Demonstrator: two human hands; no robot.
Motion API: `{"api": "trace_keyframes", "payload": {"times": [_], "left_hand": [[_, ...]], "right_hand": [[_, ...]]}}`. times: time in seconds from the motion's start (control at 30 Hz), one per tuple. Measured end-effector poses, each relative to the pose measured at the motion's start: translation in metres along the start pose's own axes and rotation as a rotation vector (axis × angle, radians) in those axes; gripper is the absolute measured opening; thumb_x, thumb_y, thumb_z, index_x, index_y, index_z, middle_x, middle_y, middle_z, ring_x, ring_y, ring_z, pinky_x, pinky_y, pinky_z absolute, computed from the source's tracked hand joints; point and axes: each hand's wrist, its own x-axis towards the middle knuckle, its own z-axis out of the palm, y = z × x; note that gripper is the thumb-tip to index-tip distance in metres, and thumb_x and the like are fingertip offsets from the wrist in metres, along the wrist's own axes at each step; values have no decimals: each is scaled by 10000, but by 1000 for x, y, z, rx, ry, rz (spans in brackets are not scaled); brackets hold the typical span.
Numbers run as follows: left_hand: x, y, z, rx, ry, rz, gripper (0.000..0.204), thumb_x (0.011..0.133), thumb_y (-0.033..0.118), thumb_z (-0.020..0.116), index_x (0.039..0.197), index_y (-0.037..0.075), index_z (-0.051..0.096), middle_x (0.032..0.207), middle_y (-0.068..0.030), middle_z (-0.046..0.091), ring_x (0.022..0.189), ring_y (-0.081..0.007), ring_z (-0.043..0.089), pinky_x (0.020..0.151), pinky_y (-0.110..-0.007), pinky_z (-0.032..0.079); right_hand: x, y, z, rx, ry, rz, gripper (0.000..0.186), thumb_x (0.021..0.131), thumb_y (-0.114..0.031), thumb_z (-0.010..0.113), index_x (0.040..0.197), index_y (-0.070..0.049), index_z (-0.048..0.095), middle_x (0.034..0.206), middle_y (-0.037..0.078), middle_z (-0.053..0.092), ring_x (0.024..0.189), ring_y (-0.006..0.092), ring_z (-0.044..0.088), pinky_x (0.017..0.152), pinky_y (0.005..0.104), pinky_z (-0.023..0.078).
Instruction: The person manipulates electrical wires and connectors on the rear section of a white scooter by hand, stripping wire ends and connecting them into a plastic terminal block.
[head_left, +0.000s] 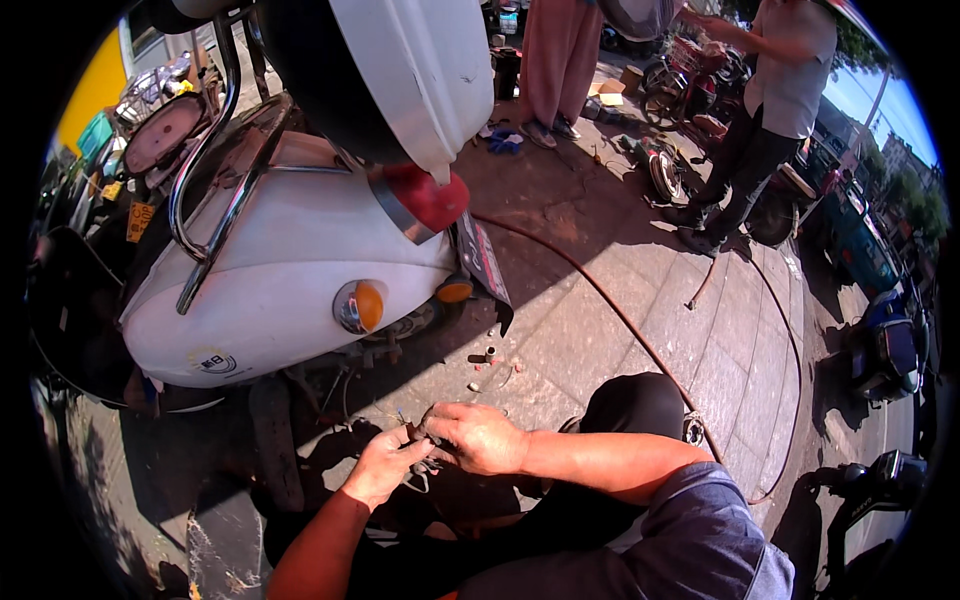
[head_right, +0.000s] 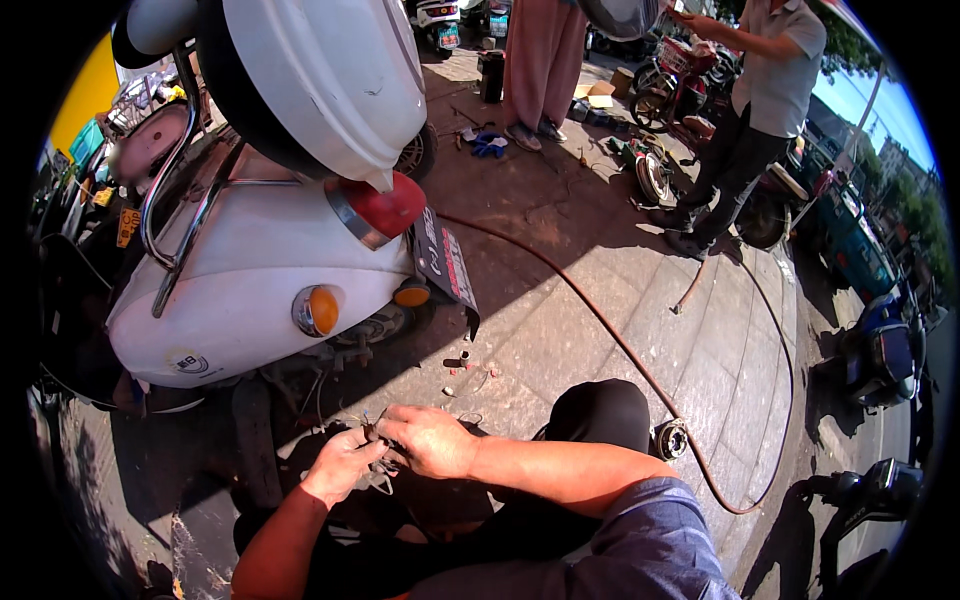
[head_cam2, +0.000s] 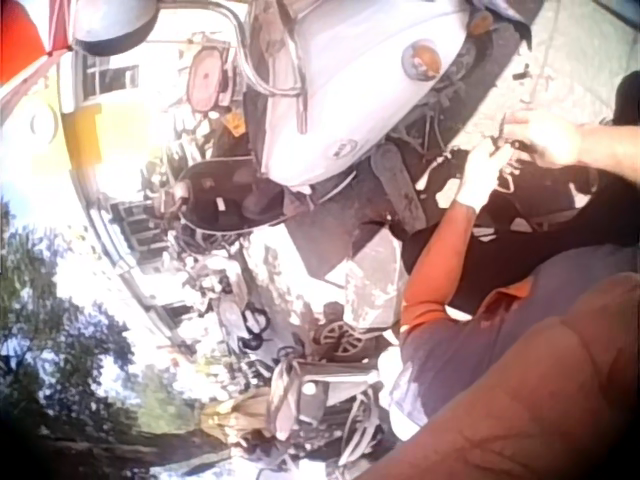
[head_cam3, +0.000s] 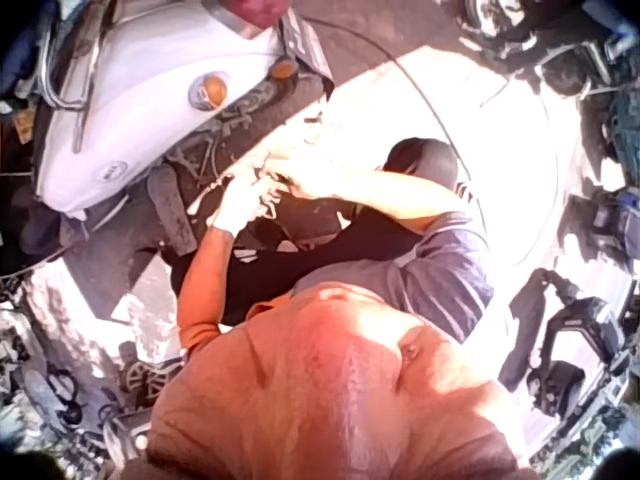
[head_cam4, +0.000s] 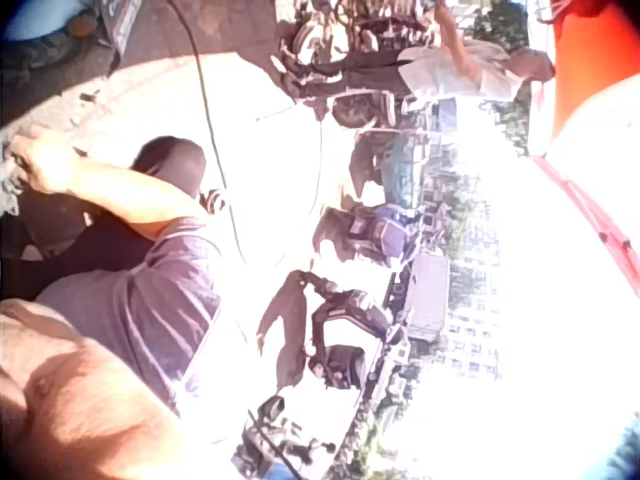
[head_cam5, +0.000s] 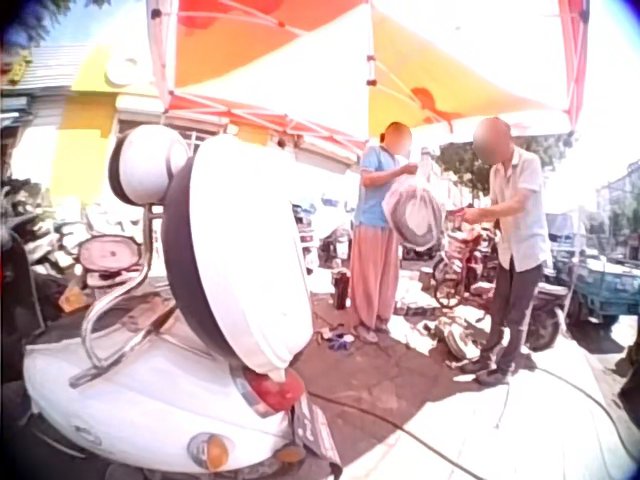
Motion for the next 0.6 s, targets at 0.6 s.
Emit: {"api": "trace_keyframes", "payload": {"times": [0.6], "left_hand": [[-2,13,4,213,-45,84,160,1011,78,710,1150,0,706,1046,-39,728,953,-131,691,873,-298,559]], "right_hand": [[-4,2,-10,-75,-46,52,303,917,-207,764,1195,-108,700,1087,148,688,1019,419,704,838,518,587]]}}
